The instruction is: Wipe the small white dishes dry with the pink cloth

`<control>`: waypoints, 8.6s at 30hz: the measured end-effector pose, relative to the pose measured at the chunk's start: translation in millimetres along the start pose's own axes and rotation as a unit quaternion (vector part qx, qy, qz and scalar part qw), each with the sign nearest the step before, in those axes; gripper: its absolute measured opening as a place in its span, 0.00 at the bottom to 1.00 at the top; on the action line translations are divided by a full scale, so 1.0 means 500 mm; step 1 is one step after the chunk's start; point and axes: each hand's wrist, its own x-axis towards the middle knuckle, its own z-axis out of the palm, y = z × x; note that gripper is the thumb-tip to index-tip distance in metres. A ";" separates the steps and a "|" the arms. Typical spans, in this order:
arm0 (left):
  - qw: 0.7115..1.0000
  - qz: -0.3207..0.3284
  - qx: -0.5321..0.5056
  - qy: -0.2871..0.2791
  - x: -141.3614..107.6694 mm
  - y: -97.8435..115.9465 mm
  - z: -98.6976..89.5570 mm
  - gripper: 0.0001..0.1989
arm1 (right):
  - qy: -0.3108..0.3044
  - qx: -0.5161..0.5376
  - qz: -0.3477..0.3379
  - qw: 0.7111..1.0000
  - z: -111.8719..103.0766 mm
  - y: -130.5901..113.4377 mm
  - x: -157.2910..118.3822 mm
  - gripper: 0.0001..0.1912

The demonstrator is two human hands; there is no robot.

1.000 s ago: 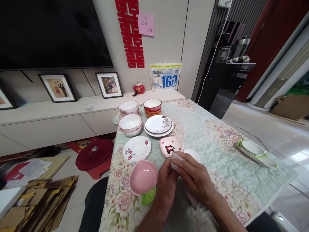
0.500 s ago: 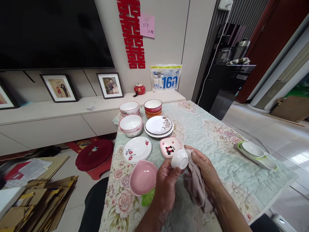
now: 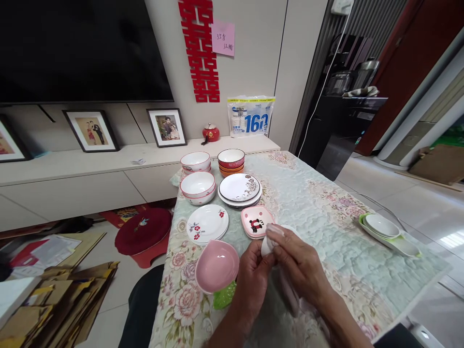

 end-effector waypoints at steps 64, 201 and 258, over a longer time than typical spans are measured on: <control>0.962 -0.065 -0.264 0.031 -0.001 0.008 0.020 0.18 | 0.069 0.402 0.324 0.854 -0.009 0.018 0.010 0.22; 0.974 -0.091 -0.197 -0.066 -0.011 0.008 0.019 0.29 | -0.076 0.138 0.236 0.959 -0.056 -0.025 0.007 0.08; 0.939 0.145 0.311 0.035 -0.005 -0.012 -0.002 0.08 | -0.043 -0.146 0.043 0.987 -0.016 0.003 0.000 0.14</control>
